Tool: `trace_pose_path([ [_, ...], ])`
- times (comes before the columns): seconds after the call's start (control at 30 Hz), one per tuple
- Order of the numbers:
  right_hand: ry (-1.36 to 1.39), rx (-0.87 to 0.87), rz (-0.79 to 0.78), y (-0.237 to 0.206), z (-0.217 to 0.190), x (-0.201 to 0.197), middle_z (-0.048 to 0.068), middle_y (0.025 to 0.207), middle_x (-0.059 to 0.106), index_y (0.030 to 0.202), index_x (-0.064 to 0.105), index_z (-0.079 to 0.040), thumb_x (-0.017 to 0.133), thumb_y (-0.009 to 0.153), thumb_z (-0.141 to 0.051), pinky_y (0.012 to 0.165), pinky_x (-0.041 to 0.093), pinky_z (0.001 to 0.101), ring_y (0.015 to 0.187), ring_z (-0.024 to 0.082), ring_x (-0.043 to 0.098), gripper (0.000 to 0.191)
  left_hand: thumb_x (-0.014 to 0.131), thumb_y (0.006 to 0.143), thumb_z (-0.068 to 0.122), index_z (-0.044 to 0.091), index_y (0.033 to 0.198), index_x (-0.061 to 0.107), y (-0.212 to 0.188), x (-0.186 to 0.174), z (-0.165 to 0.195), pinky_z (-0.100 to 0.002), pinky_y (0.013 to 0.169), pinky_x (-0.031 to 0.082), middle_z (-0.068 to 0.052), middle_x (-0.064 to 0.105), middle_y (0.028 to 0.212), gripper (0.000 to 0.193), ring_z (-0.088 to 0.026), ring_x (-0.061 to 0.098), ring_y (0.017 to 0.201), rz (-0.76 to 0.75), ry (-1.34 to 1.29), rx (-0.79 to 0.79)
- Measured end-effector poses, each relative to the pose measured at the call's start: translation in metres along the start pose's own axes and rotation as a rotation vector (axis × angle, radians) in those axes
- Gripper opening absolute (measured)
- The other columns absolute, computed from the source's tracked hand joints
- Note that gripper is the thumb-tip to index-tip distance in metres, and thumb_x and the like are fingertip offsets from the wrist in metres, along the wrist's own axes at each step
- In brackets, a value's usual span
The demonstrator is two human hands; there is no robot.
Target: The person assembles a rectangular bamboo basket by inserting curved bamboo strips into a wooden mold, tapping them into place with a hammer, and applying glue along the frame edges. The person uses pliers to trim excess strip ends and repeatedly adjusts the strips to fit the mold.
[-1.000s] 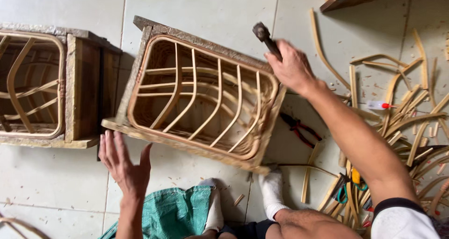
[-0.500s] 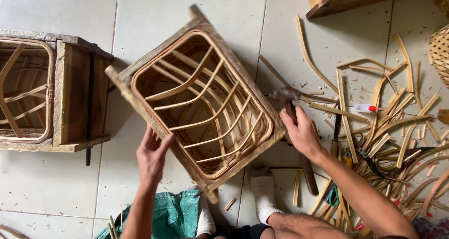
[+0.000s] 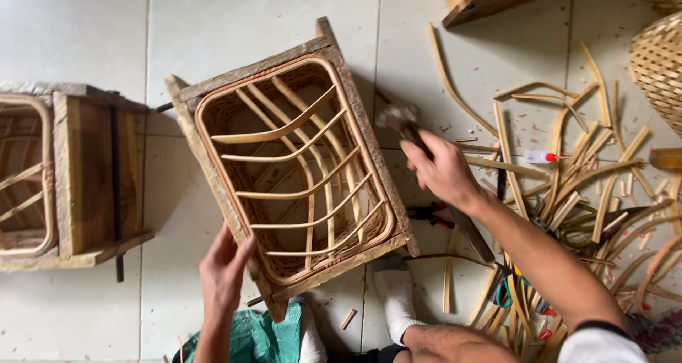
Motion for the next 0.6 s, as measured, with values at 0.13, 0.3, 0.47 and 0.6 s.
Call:
trace_pose_path([
  [0.13,-0.05,-0.106,0.0,0.06,-0.023,0.01,0.004,0.073,0.064,0.117,0.063,-0.001,0.05,0.107,-0.027,0.037,0.046,0.0267,0.045,0.009,0.057,0.032,0.067,0.09,0.007,-0.002,0.15,0.044,-0.033,0.011,-0.02,-0.036,0.105,0.051,-0.015,0.061,0.142,0.065,-0.02,0.063,0.121,0.021,-0.212,-0.043],
  [0.3,-0.124,-0.199,0.013,0.115,-0.039,0.028,0.003,0.072,0.066,0.108,0.065,-0.003,0.049,0.11,-0.028,0.039,0.048,0.0267,0.049,0.01,0.058,0.029,0.068,0.09,0.004,-0.004,0.149,0.049,-0.033,0.015,-0.023,-0.034,0.1,0.054,-0.016,0.066,0.136,0.062,-0.02,0.066,0.114,0.014,-0.333,-0.039],
  [0.47,-0.171,-0.087,-0.018,0.125,-0.064,0.023,0.004,0.068,0.064,0.105,0.066,-0.005,0.052,0.108,-0.026,0.041,0.048,0.0282,0.049,0.012,0.059,0.025,0.071,0.089,0.005,-0.004,0.148,0.05,-0.026,0.014,-0.016,-0.034,0.104,0.051,-0.014,0.064,0.14,0.063,-0.019,0.063,0.121,0.01,-0.37,-0.016],
  [0.6,-0.233,-0.366,-0.068,0.109,-0.096,0.044,0.002,0.069,0.062,0.107,0.063,-0.001,0.05,0.113,-0.025,0.045,0.045,0.0263,0.05,0.01,0.056,0.028,0.074,0.087,0.006,-0.004,0.146,0.051,-0.021,0.014,-0.015,-0.034,0.109,0.047,-0.014,0.062,0.143,0.065,-0.02,0.061,0.127,0.003,-0.428,0.017],
])
Point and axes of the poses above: each hand's wrist, its own y-axis towards the middle knuckle, its own x-axis out of the palm, z = x × y, the point moved 2 cm from there along y, towards the middle knuckle
